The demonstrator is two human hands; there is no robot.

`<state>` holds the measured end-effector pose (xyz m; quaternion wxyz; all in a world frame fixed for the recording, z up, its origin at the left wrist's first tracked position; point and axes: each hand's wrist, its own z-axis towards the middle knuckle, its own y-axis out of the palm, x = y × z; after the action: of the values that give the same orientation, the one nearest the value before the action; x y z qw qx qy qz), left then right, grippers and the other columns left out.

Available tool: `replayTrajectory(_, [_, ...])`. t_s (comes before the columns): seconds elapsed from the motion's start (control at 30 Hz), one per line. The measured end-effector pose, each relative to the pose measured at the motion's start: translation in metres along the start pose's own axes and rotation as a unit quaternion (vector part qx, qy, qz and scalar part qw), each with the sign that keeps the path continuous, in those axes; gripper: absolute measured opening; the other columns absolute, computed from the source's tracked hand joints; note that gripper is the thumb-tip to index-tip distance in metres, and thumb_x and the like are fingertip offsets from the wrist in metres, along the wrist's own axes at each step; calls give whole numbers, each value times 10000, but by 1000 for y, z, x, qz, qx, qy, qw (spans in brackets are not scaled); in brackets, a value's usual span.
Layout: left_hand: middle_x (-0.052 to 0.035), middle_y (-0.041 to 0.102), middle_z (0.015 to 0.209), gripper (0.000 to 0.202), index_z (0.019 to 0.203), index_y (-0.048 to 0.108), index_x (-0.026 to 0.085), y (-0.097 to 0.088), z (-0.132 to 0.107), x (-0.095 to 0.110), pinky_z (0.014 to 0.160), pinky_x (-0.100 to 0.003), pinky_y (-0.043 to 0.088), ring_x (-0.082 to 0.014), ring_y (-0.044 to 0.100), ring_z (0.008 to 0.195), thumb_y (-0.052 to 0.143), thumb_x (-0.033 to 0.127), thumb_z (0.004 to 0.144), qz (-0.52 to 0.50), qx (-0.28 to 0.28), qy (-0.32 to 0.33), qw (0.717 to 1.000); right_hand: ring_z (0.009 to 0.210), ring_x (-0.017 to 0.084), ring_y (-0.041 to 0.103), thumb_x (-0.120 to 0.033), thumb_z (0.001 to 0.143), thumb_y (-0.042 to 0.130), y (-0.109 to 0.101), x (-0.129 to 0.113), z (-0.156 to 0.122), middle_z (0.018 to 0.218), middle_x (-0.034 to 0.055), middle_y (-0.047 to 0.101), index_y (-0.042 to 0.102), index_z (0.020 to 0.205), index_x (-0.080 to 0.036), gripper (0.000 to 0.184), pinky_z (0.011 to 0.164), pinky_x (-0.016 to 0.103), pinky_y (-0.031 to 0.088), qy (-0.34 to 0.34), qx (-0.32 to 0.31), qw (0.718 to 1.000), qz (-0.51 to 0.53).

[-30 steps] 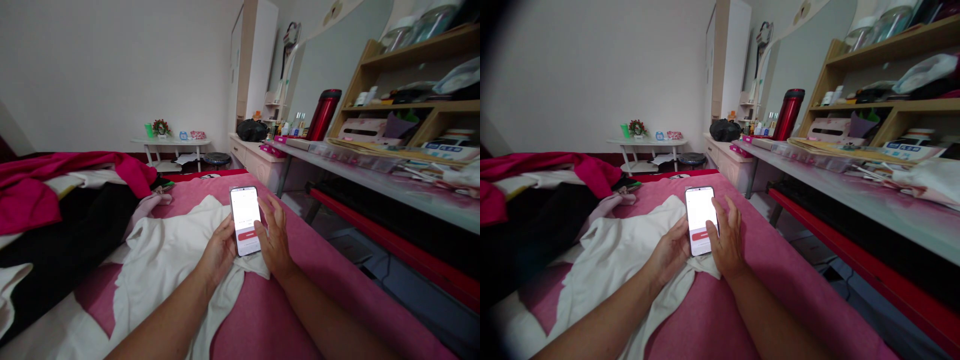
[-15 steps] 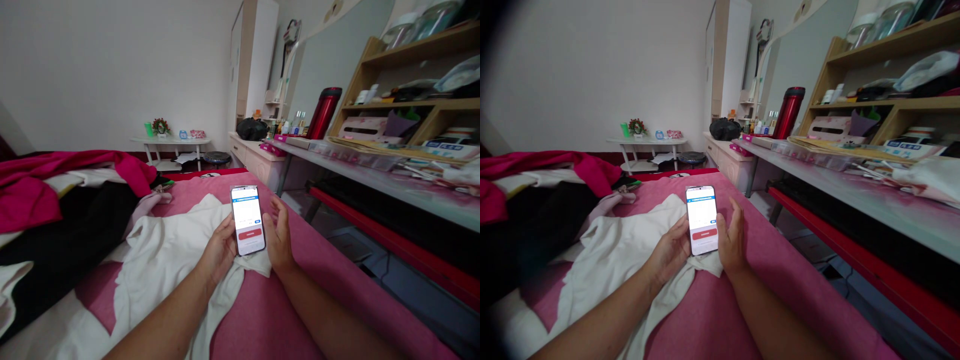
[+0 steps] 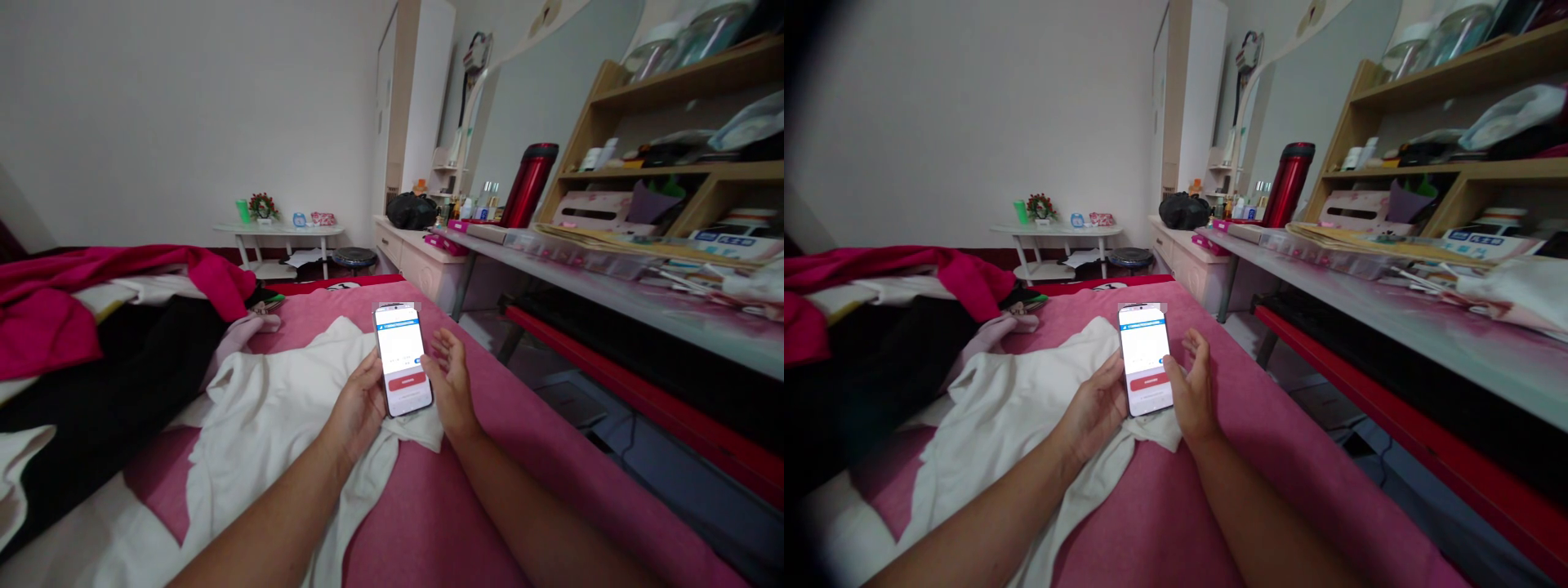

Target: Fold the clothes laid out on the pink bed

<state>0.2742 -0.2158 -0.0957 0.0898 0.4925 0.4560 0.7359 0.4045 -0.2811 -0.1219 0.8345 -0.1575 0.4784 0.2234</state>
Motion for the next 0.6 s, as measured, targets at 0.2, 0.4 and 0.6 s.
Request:
replayTrajectory(0.2, [-98,654,1190,435,1307,523,186,2,0,1,902,-408,523,-258,649,1016,569,202,874,-3,-1,-2,1000,1146,225,532,-344,798,610,1,-1,0,1306,108,511,430,1260,-228,509,980,410,420,9,-4,1000,29])
replayTrajectory(0.4, [-106,656,1178,457,1332,487,186,-2,4,5,915,-444,511,-264,644,1027,542,192,878,-36,42,25,998,1105,213,559,-422,864,545,2,-8,-4,1245,96,566,471,1237,-231,425,956,399,440,32,-31,997,68])
replayTrajectory(0.6, [-95,672,1119,391,1271,537,173,-8,8,8,868,-371,530,-223,654,962,534,157,880,-65,62,81,993,1128,236,555,-427,783,671,7,-9,-10,1248,112,574,468,1253,-208,556,989,417,416,-5,-121,993,6])
